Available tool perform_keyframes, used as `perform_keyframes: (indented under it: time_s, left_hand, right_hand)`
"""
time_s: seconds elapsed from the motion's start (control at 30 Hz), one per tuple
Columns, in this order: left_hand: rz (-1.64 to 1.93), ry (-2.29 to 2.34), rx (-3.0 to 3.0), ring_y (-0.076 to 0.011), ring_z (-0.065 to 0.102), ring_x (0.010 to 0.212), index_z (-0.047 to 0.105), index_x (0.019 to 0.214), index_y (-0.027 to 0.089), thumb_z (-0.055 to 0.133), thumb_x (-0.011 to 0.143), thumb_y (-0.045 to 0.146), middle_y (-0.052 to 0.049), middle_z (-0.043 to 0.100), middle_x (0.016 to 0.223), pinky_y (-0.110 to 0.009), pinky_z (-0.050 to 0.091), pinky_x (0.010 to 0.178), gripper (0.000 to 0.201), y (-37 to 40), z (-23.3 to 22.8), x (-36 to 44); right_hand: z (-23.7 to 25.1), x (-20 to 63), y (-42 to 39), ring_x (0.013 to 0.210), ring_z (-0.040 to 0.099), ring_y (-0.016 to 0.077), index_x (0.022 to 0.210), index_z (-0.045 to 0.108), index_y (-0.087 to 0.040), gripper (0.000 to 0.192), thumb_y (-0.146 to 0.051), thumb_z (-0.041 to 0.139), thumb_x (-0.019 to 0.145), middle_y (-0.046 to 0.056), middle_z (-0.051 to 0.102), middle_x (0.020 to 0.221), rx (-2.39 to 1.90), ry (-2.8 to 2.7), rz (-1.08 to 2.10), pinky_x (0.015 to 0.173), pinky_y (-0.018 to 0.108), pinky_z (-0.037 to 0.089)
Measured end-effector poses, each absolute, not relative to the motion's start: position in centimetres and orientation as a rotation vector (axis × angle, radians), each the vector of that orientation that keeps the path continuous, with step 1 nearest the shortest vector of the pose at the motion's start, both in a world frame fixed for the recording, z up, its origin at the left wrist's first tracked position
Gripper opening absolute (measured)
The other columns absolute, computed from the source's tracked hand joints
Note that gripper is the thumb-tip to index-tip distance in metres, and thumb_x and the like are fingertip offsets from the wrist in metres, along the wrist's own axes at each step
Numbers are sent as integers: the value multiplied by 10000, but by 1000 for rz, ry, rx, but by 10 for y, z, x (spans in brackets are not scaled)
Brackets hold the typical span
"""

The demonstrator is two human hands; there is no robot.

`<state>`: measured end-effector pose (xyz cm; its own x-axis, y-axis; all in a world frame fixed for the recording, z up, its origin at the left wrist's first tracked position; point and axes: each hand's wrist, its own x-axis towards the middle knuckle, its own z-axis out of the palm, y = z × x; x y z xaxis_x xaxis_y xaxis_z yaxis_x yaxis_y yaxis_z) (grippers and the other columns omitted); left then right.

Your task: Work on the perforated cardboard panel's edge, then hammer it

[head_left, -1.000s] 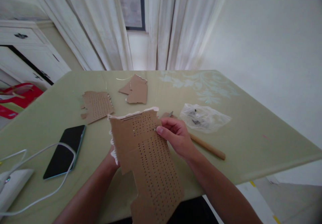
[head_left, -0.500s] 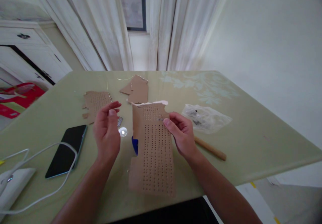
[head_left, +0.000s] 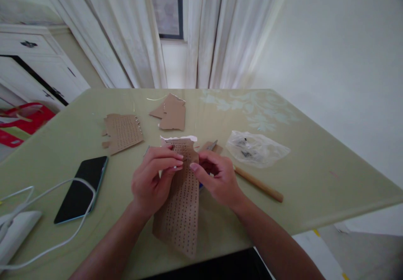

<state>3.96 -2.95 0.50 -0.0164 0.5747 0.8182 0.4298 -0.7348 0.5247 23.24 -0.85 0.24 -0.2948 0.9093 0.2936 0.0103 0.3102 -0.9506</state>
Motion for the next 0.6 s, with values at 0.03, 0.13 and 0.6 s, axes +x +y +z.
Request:
perform_keyframes:
  time_s: [0.03,0.13,0.6]
  left_hand:
    - [1917,1060,2023,-228,775,1030,702,1027,271,631,1039,111,-18,788,998,-526,644,1019,175,-30,6,40]
    - [2108,1220,1767,-225,793,931,690,1023,254,681,1020,191,-7,788,941,-484,674,934,64,-24,9,28]
    - [512,2421,1595,-407,764,1056,836,1078,176,622,1007,315,-202,826,1112,-497,581,871,265,31,-25,-63]
  right_hand:
    - [1,232,-7,623,587,124,936,749,-209,216,-418,761,986,0,675,763,-875,-1571,1153,564,244,467]
    - [-2,231,-1,635,608,129,893,746,-205,244,-436,778,964,5,683,772,-873,-1442,1232,559,240,482]
    - [3,238,9,664,651,141,892,801,-232,217,-444,848,892,7,751,770,-842,-1205,1272,594,257,536]
